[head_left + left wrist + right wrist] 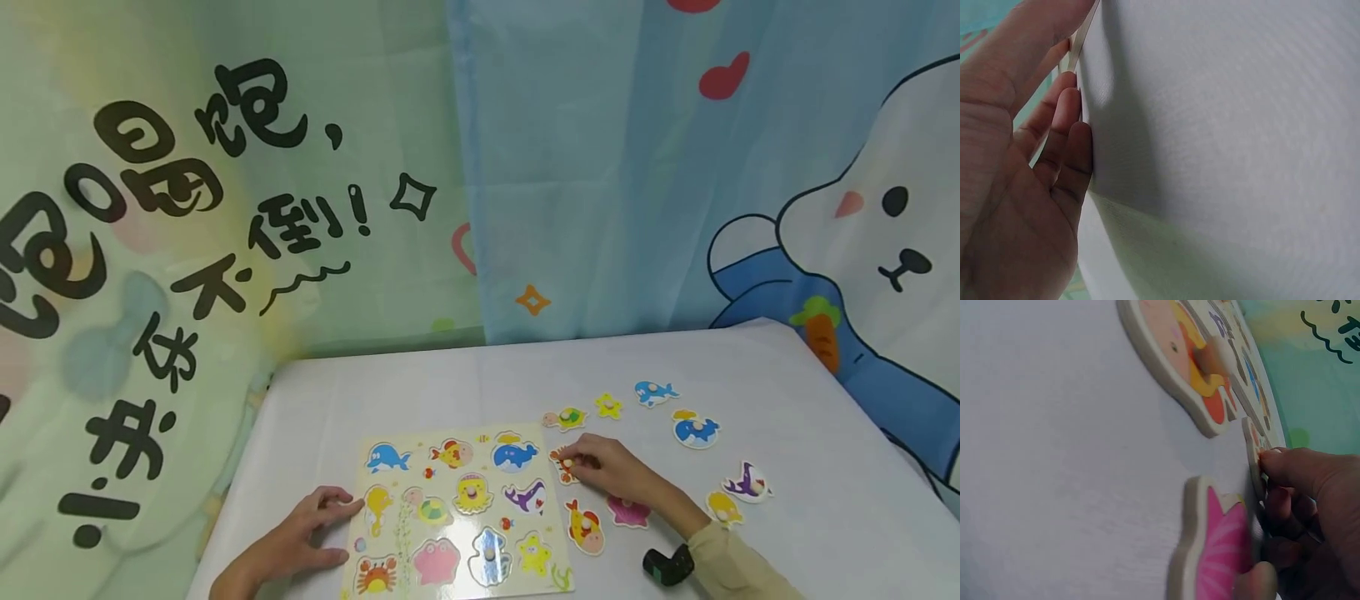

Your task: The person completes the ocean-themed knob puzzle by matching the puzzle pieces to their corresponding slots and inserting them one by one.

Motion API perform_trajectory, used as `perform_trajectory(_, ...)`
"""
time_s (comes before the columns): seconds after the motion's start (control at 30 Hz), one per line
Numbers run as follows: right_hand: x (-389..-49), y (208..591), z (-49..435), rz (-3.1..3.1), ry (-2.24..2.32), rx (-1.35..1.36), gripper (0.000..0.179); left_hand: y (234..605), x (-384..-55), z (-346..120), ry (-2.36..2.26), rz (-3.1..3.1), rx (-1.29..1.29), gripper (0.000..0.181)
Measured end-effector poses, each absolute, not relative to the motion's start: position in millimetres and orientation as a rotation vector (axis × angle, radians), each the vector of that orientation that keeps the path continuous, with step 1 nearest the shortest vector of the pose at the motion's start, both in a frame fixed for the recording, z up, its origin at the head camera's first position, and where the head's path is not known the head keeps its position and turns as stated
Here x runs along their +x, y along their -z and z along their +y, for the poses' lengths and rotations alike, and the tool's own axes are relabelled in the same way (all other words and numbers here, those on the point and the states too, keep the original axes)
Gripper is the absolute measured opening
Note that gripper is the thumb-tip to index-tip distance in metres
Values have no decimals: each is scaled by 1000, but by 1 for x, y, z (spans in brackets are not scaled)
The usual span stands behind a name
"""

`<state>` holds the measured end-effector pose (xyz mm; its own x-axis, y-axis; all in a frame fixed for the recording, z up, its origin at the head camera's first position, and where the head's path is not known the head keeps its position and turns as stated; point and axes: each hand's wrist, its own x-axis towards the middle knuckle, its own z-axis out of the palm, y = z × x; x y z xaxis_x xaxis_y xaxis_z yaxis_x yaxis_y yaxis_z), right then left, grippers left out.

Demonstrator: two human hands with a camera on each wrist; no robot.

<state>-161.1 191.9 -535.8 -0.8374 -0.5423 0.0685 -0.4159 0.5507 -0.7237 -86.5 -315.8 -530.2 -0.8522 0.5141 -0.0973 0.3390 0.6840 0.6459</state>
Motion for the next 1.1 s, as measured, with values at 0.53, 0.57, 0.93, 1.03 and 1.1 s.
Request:
perform_trajectory(0.53, -167, 525, 193, 2511, 1103, -824, 20, 533, -85, -316, -954, 2656, 767, 62)
perform_trajectory(0.57, -166, 525, 194, 2519, 1104, -833, 20, 533, -85, -315, -950, 2659, 774, 62)
perform_trajectory(0.93, -163, 521, 189, 2658, 1042, -807, 19, 530, -85, -314, -939, 2648, 734, 63)
perform_trajectory(1.03, -162, 520, 188, 2679, 1012, -787, 21, 530, -85, -313, -937, 2642, 716, 64)
perform_trajectory(1.1, -162, 520, 187, 2714, 979, -775, 20, 529, -86, -313, -932, 2630, 690, 64)
